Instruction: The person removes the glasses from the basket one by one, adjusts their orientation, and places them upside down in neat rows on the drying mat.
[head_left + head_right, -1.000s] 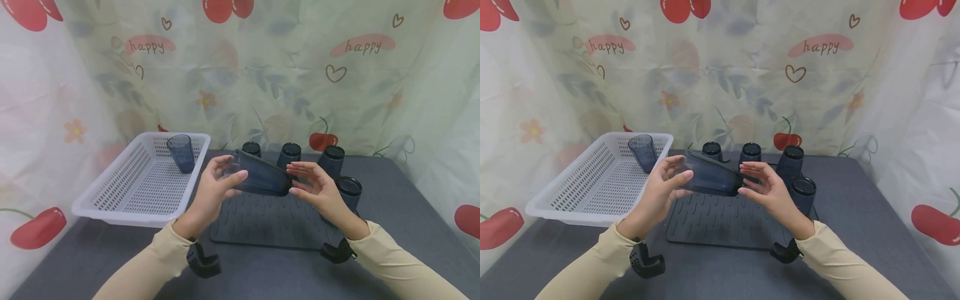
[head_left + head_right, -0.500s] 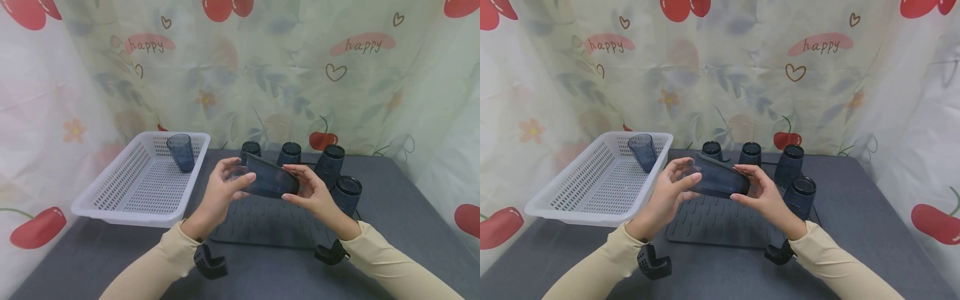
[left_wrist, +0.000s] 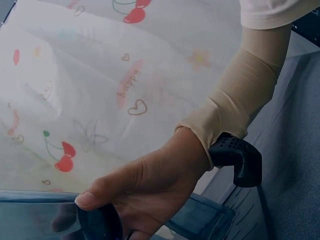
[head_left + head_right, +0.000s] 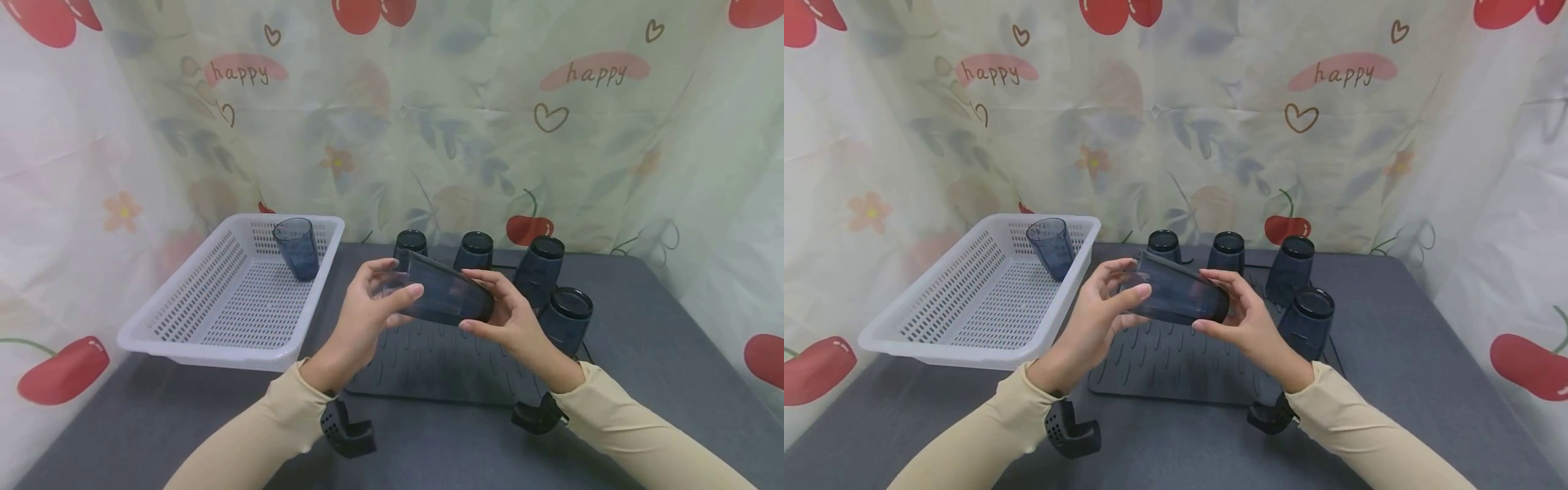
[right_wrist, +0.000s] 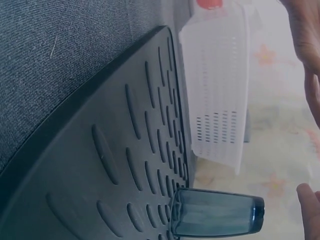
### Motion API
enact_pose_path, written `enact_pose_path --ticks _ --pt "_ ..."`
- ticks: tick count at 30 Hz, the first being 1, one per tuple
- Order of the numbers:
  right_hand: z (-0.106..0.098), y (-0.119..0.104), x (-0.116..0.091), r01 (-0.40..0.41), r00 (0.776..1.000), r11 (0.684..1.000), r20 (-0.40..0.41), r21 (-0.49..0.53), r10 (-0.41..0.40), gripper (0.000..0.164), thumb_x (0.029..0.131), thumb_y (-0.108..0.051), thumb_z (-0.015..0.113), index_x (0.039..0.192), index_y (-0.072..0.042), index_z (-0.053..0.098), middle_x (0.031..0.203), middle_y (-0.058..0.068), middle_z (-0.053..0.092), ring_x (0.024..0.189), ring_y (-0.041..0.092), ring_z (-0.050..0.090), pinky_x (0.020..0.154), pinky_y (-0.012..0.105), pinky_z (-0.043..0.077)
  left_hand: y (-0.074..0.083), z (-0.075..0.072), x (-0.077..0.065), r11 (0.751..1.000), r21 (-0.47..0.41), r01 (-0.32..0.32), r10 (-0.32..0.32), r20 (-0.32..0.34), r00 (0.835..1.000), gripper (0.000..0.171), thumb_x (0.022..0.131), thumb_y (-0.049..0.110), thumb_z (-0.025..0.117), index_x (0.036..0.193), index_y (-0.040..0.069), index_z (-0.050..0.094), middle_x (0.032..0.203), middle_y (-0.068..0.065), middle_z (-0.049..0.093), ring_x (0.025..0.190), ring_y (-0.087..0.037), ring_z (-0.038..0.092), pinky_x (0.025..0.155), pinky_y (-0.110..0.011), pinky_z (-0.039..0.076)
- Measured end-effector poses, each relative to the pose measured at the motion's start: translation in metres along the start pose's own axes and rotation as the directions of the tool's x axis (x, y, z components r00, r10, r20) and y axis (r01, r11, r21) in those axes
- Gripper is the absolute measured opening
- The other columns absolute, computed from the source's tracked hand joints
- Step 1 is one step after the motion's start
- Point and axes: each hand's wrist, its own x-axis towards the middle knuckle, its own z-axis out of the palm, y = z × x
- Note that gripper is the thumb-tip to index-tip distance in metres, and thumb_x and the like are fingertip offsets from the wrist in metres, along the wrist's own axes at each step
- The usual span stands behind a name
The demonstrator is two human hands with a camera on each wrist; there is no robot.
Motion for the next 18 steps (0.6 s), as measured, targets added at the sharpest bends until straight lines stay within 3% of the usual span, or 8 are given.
enact_pose_path --ticks 10,18 --pt "0.0021 0.0014 -0.0009 0.028 1.0 1.0 0.005 0.014 -0.028 0.066 0.082 0.012 0.067 0.141 -0.006 0.042 0.128 0.0 0.054 0.11 0.011 0.061 0.082 0.027 0.057 0.0002 0.0001 -0.0005 1.0 0.003 0.002 -0.002 0.012 1.0 0.069 0.085 0.013 0.067 0.143 0.005 0.031 0.134 -0.02 0.043 0.114 -0.031 0.056 0.085 -0.045 0.056" --pt "0.0012 0.0016 -0.0022 0.022 1.0 1.0 -0.019 -0.012 -0.022 0.067 0.079 0.013 0.07 0.139 -0.001 0.043 0.125 0.0 0.056 0.109 0.01 0.061 0.081 0.027 0.057 -0.0003 -0.0018 0.0009 1.0 0.003 0.029 -0.029 0.025 0.999 0.064 0.085 0.013 0.068 0.14 0.007 0.035 0.134 -0.019 0.044 0.113 -0.03 0.056 0.083 -0.045 0.056"
